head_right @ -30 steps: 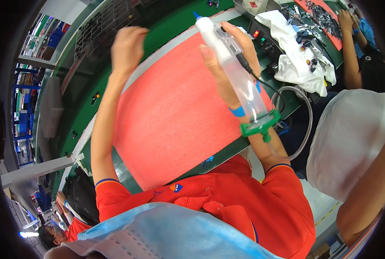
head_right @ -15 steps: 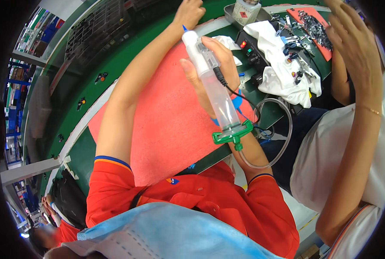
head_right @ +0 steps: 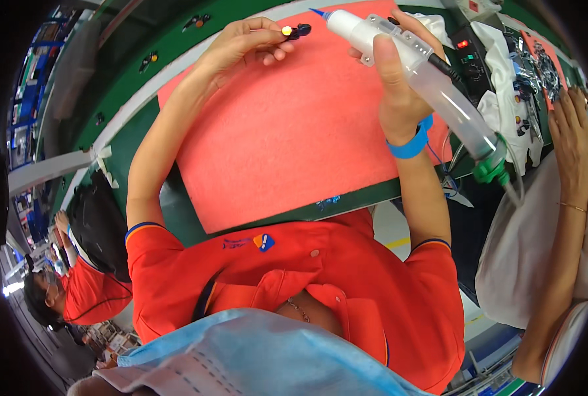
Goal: Applying adhesive to small electronic components on an assembly line using a manual dispenser.
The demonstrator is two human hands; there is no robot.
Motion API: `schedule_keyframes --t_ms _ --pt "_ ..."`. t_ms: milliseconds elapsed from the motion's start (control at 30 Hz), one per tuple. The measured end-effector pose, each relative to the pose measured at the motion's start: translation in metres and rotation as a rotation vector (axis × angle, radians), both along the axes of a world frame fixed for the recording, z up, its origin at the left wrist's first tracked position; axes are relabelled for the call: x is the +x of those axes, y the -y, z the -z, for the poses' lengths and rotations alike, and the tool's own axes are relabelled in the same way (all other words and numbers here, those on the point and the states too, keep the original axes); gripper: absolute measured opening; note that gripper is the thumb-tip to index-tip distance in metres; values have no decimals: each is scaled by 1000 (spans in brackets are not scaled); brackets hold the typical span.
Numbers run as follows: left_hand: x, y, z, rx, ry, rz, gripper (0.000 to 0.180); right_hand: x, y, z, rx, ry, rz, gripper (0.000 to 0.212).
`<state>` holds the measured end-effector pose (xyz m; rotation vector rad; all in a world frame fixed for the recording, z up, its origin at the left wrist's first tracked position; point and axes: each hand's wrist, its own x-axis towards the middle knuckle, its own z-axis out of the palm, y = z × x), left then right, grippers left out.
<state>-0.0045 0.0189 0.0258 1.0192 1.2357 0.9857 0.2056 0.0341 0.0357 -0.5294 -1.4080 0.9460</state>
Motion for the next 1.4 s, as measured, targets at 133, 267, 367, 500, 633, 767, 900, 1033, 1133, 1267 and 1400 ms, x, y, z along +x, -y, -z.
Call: schedule_keyframes --t_ms 133,267,367,500,633,767,900,1033,1133,1267,1400 --pt "5 12 18 -10 98 -50 12 -4 0 17 70 92 38 38" --pt "11 14 24 21 90 -92 13 -8 3 20 82 73 53 34" --pt "14 15 22 32 67 -78 14 -11 8 18 45 59 12 34" --pt "20 16 18 17 62 -62 14 -15 7 11 92 218 -62 38" --pt "25 22 14 -36 151 9 15 -25 11 11 231 495 -20 40" --pt "25 23 12 -106 206 0 15 -29 15 -2 -419 122 -297 43" --pt "23 23 12 -119 260 57 15 -21 8 -4 -183 490 -51 46" --pt "20 21 14 -85 206 -3 16 -19 7 10 -289 118 -97 49" --pt "15 18 21 -14 156 -43 19 -12 3 14 -48 111 -40 38" --pt "14 18 26 -1 158 -24 21 -1 5 22 -4 120 27 32" --pt "17 18 25 25 130 -14 22 0 -2 24 349 374 242 24"
